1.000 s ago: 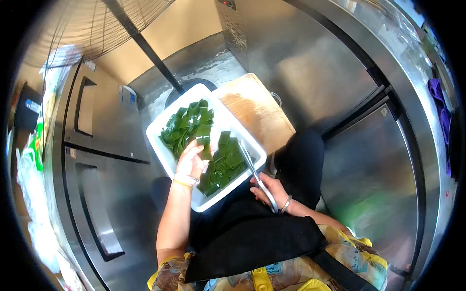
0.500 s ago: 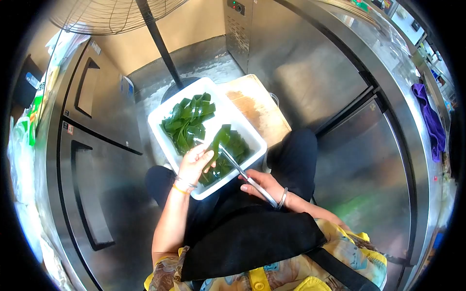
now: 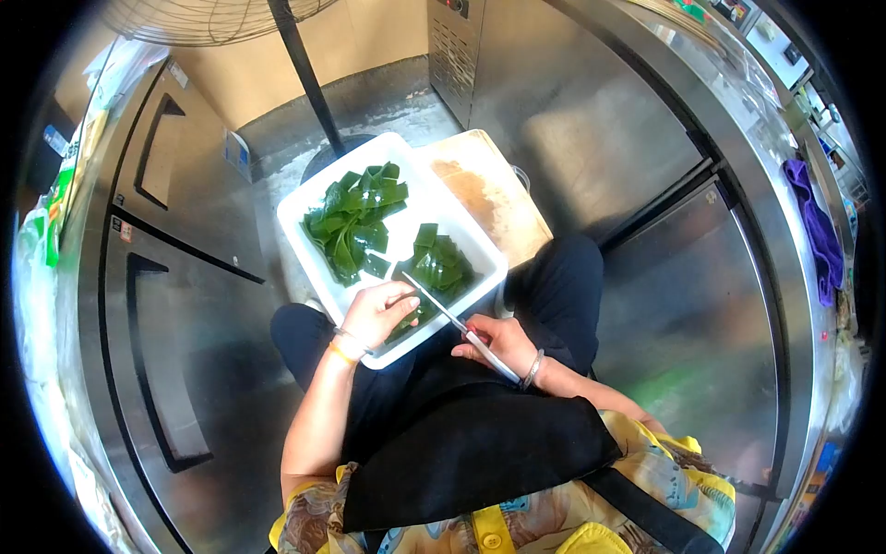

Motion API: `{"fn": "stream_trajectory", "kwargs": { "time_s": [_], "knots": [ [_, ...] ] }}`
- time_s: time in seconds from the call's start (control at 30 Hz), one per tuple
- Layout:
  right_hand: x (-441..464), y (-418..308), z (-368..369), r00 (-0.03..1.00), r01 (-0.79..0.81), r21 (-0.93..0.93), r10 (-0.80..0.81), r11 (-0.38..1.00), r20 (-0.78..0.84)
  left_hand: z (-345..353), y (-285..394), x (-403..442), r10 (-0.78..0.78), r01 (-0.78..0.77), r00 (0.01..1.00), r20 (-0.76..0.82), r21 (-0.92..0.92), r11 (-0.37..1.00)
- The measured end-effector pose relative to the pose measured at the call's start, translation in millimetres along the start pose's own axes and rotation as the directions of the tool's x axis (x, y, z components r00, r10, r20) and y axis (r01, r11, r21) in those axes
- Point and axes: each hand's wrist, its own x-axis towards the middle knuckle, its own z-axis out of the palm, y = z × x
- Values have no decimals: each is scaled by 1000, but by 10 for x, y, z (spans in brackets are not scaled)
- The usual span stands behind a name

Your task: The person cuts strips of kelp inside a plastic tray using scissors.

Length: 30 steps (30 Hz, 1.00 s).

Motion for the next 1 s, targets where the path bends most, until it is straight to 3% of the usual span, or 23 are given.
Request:
{"fn": "stream_trajectory", "kwargs": {
  "time_s": [0.07,0.13,0.17,0.23,0.3,0.37,0.4,0.47,0.57,0.63,0.73,0.77,0.83,1.0],
  "knots": [
    [-6,28,22,999,-13,28,14,1000,-35,0,-56,26,7,-7,1000,5,52,999],
    [-5,72,61,992,-89,111,98,990,-78,-23,-106,74,90,-88,960,-266,20,996],
    [-8,73,65,992,-87,111,96,990,-79,-50,-116,120,144,-188,940,-309,-115,975],
    [-13,59,59,973,-186,189,208,964,-103,-115,10,135,-29,-160,906,-421,-407,899],
    [-30,70,73,976,-186,231,207,955,-68,-164,23,160,-143,-265,876,-461,-707,656],
    [-56,134,132,976,-205,349,217,915,4,-212,-58,234,-257,-319,848,-462,-835,449],
    [-55,108,126,978,-204,339,202,918,43,-208,-93,261,-256,-319,849,-463,-834,450],
    [-57,18,93,982,-191,303,178,934,68,-183,-164,313,-317,-362,865,-389,-921,142],
    [-35,-1,103,979,-198,288,175,937,107,9,-69,390,-399,-389,834,-381,-919,63],
    [-25,-4,105,974,-210,275,178,938,138,81,-79,418,-360,-356,856,-372,-928,112],
    [-26,2,125,985,-155,349,116,924,130,193,-54,440,-362,-372,797,-484,-865,338],
    [-22,8,130,985,-154,353,115,923,127,205,-40,426,-361,-369,797,-484,-864,342],
    [-19,23,138,982,-154,350,106,924,153,229,-5,394,-330,-323,774,-541,-785,529],
    [50,41,185,970,-229,496,152,837,192,383,82,359,-285,-364,741,-609,-720,591]
  ]
}}
